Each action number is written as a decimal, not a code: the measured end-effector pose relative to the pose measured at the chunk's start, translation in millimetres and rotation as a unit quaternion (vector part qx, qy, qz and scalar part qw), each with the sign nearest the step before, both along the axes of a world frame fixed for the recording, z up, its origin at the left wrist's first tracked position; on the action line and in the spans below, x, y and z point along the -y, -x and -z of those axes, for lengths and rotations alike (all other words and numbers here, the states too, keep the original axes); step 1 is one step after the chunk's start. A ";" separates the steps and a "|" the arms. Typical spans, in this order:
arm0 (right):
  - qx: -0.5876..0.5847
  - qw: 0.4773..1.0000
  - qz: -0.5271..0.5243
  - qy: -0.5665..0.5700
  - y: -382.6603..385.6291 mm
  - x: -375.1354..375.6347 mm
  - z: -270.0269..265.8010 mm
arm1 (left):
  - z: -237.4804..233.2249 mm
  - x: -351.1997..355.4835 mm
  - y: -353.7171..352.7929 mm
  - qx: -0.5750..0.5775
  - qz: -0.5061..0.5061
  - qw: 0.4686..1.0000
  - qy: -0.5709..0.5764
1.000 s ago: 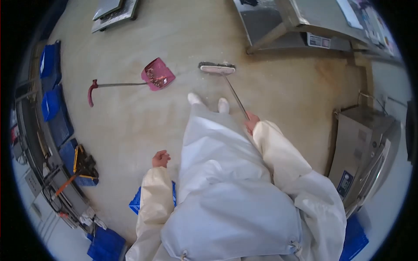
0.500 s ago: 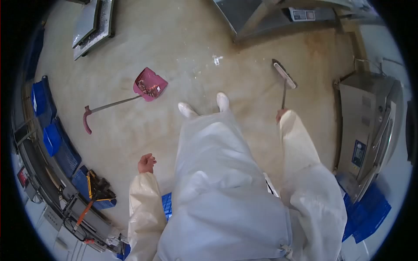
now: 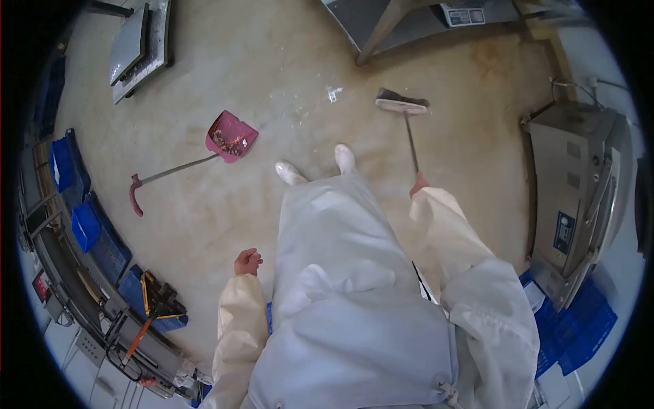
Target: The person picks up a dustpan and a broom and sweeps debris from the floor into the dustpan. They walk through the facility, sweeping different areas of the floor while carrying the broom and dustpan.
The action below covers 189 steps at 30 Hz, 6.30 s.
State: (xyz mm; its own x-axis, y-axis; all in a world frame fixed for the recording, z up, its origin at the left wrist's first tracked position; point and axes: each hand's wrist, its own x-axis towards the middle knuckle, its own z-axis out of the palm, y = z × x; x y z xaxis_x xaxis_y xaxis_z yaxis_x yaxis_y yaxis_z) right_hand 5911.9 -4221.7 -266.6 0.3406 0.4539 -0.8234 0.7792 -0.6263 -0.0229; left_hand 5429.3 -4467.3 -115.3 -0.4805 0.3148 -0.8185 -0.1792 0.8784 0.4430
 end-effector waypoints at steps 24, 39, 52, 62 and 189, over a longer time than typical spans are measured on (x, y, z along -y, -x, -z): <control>-0.051 0.998 0.007 0.022 -85.8 -60.6 15.0 | -7.7 -32.0 -59.3 -0.009 -0.005 1.000 0.001; -0.134 0.981 -0.100 -0.103 -22.0 -5.4 -1.7 | 6.6 -35.7 -65.3 0.003 0.002 1.000 -0.024; -0.113 0.977 0.175 0.041 -77.9 -83.2 -20.1 | -0.2 -9.2 -67.0 0.002 -0.052 0.999 0.013; -0.061 0.987 -0.123 -0.086 5.7 -16.8 22.8 | 4.6 -4.6 -72.3 -0.010 -0.021 1.000 0.010; -0.110 0.937 -0.328 0.056 78.0 61.4 -61.9 | -61.2 -140.9 184.6 -0.340 0.161 0.911 0.170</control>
